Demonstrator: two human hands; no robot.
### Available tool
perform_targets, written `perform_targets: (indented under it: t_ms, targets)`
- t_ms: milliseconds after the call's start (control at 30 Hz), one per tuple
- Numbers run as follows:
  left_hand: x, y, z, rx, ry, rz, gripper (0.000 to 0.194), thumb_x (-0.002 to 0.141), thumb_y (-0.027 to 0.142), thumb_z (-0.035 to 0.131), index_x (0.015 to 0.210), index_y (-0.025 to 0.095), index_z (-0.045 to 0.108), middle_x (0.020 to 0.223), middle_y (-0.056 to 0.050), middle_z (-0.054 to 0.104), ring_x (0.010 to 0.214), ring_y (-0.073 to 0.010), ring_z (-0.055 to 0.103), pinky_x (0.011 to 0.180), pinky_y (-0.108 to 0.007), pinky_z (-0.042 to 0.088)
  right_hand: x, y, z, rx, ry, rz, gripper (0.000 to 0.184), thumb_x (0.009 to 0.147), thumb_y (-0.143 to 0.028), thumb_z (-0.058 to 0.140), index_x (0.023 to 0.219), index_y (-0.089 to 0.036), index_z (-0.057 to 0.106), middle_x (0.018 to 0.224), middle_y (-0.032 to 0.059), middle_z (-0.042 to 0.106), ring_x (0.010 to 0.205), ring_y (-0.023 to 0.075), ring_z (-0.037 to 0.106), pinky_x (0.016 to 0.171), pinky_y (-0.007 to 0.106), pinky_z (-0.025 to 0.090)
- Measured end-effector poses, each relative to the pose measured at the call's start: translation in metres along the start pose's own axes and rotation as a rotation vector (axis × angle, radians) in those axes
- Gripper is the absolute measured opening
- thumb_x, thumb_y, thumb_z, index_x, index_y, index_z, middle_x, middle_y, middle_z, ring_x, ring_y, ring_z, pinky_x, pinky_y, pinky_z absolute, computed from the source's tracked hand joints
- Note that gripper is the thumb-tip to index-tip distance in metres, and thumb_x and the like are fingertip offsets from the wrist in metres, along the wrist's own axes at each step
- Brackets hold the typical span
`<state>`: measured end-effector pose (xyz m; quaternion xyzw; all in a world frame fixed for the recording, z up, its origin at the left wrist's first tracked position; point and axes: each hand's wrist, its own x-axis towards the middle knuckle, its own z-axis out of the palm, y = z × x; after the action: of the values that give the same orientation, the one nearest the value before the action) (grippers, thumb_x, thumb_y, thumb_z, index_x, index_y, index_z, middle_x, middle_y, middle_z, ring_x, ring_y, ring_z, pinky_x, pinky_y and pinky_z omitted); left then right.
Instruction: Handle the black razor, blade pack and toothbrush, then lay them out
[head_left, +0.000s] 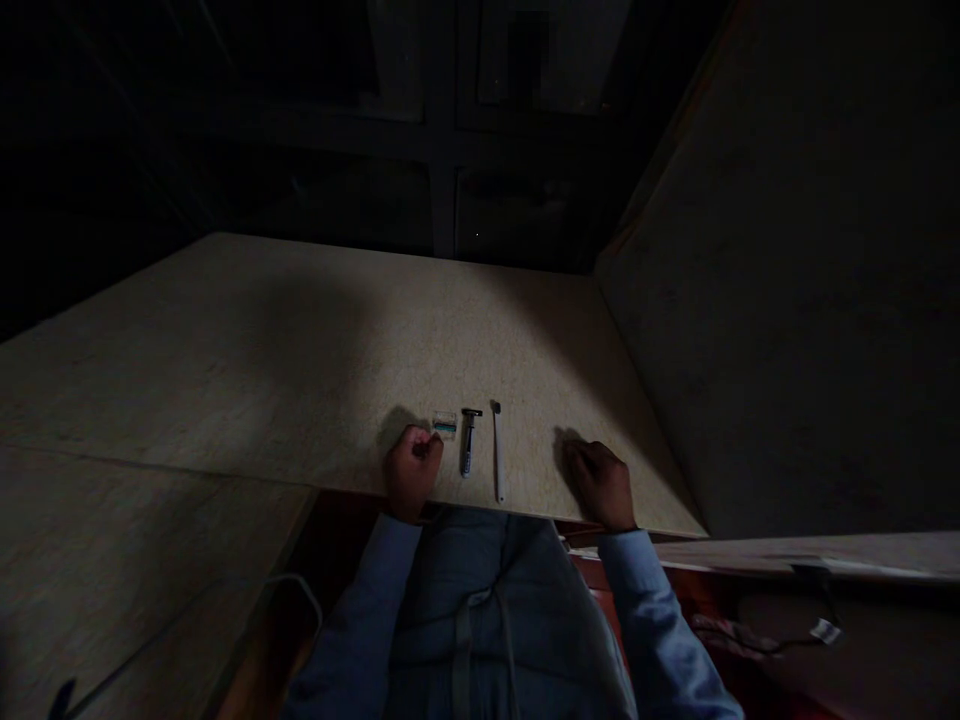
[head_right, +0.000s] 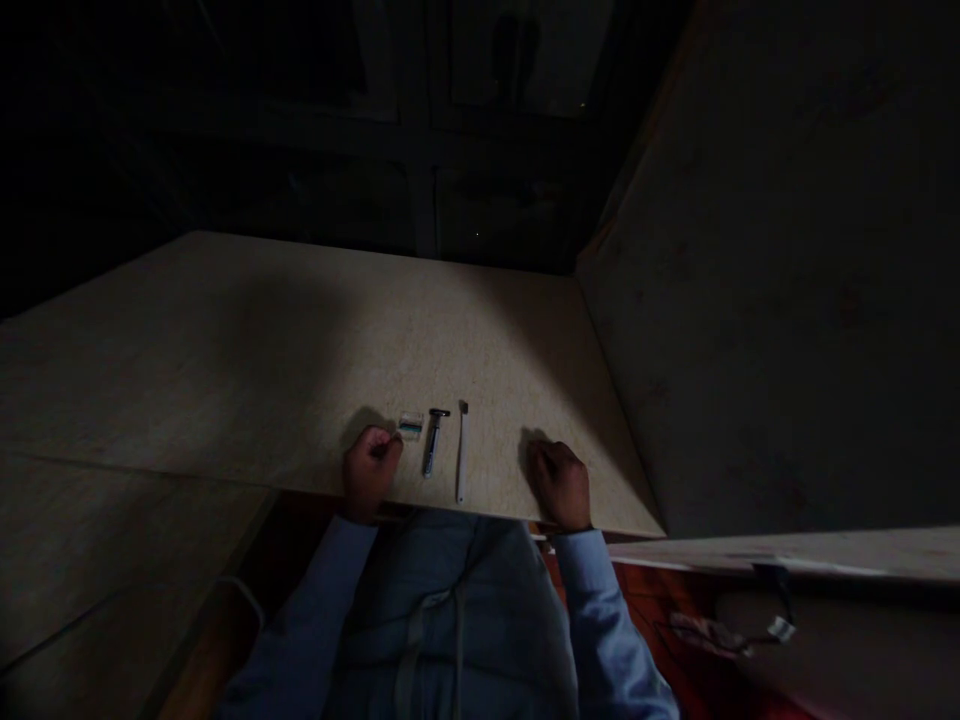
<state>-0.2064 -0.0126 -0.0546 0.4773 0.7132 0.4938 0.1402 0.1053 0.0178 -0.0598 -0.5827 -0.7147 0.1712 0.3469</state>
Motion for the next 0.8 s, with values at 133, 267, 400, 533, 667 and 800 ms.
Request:
perform_targets:
  t_ms: [133, 267, 400, 533, 667, 800]
  targets:
    - [-0.006, -0.003, -0.001, 0.137, -0.068, 0.124, 0.018, 0.079, 0.034, 0.055, 0.067, 0.02, 0.052, 0.062, 0.002, 0.058, 0.058, -0.0126, 0.054, 0.061, -0.025, 0.038, -0.002, -0.003, 0.003, 0.01, 0.014, 0.019, 0.047, 0.096, -0.049, 0.047, 0.101, -0.013, 0.077, 0.092, 0.0133, 0.071, 0.083, 0.0204, 0.067, 0.077, 0.03, 0.049]
    - [-0.01, -0.005, -0.003, 0.22, -0.117, 0.266, 0.019, 0.082, 0.032, 0.055, 0.066, 0.021, 0.053, 0.063, 0.001, 0.06, 0.06, -0.0134, 0.056, 0.063, -0.026, 0.039, -0.003, -0.005, 0.003, 0.019, 0.017, 0.017, 0.048, 0.095, -0.05, 0.047, 0.101, -0.013, 0.077, 0.093, 0.0138, 0.071, 0.084, 0.0205, 0.067, 0.078, 0.03, 0.05]
    - [-0.011, -0.004, -0.003, 0.235, -0.092, 0.286, 0.019, 0.083, 0.031, 0.055, 0.066, 0.021, 0.054, 0.064, 0.0, 0.061, 0.061, -0.0141, 0.057, 0.064, -0.027, 0.04, -0.003, -0.005, 0.002, 0.027, 0.005, 0.022, 0.048, 0.095, -0.05, 0.047, 0.1, -0.013, 0.077, 0.094, 0.0141, 0.072, 0.085, 0.0212, 0.068, 0.08, 0.031, 0.05]
    - [-0.012, -0.003, -0.004, 0.227, -0.085, 0.294, 0.02, 0.084, 0.031, 0.054, 0.066, 0.021, 0.053, 0.064, 0.0, 0.061, 0.061, -0.0143, 0.057, 0.064, -0.027, 0.042, -0.002, -0.006, 0.002, 0.03, 0.015, 0.025, 0.049, 0.095, -0.052, 0.046, 0.099, -0.013, 0.077, 0.093, 0.0142, 0.071, 0.085, 0.0212, 0.067, 0.079, 0.031, 0.05]
    - [-0.014, -0.004, -0.004, 0.214, -0.08, 0.293, 0.021, 0.084, 0.032, 0.053, 0.066, 0.022, 0.053, 0.064, -0.001, 0.061, 0.062, -0.0144, 0.057, 0.065, -0.027, 0.043, -0.002, -0.006, 0.002, 0.024, 0.006, 0.03, 0.052, 0.095, -0.054, 0.046, 0.1, -0.013, 0.077, 0.093, 0.0144, 0.071, 0.083, 0.021, 0.067, 0.079, 0.031, 0.05]
    - [-0.009, -0.006, -0.002, 0.164, -0.089, 0.235, 0.02, 0.081, 0.034, 0.054, 0.065, 0.021, 0.053, 0.064, -0.001, 0.061, 0.061, -0.0145, 0.056, 0.064, -0.028, 0.043, -0.002, -0.005, 0.002, 0.029, 0.012, 0.023, 0.052, 0.095, -0.054, 0.046, 0.1, -0.012, 0.077, 0.092, 0.0141, 0.071, 0.082, 0.0211, 0.066, 0.078, 0.031, 0.05]
